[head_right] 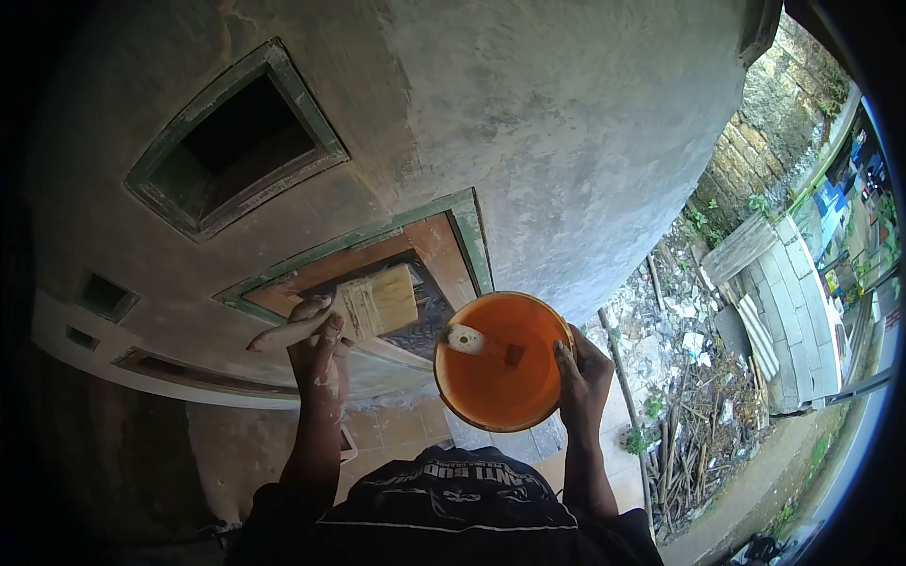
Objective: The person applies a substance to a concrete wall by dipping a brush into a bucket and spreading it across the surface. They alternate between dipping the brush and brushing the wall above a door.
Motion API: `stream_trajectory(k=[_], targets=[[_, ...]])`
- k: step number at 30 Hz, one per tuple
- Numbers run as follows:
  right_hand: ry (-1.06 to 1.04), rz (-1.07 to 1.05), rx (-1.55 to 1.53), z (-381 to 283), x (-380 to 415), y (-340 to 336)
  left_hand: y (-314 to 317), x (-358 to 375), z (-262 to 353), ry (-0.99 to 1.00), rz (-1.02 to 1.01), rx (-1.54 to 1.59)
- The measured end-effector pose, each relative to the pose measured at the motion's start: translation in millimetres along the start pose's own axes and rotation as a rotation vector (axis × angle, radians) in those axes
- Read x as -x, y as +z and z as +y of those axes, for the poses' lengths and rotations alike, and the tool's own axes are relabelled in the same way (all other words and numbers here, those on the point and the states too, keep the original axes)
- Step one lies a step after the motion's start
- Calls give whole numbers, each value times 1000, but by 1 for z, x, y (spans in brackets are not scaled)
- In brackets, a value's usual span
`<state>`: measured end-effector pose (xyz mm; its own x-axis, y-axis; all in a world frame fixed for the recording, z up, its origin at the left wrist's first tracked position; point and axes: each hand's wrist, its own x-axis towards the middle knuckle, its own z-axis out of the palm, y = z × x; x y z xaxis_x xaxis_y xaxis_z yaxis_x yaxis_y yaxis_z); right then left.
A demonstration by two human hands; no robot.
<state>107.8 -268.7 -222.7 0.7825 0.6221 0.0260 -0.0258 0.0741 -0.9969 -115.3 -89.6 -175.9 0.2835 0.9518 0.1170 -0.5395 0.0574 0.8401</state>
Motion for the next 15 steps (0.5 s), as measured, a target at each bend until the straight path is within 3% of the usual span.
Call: stream_trajectory(k=[2, 4, 6, 7, 9, 12, 15], targets=[[4, -1, 1, 2, 0, -3, 6, -15, 3, 517, -152, -591], [12, 5, -19, 5, 0, -4, 24, -37, 13, 582, -220, -733], [13, 3, -5, 5, 0, -6, 41, -65, 20, 708, -476, -987], [12, 4, 9, 5, 1, -6, 49, -79, 21, 705, -478, -991], [20, 9, -6, 7, 2, -7, 64, -104, 22, 972, -686, -1221], [16, 20, -31, 7, 5, -9, 86, -123, 37, 1143, -741, -1236], [24, 39, -46, 10, 8, -13, 119, -106, 72, 876, -633, -1211]])
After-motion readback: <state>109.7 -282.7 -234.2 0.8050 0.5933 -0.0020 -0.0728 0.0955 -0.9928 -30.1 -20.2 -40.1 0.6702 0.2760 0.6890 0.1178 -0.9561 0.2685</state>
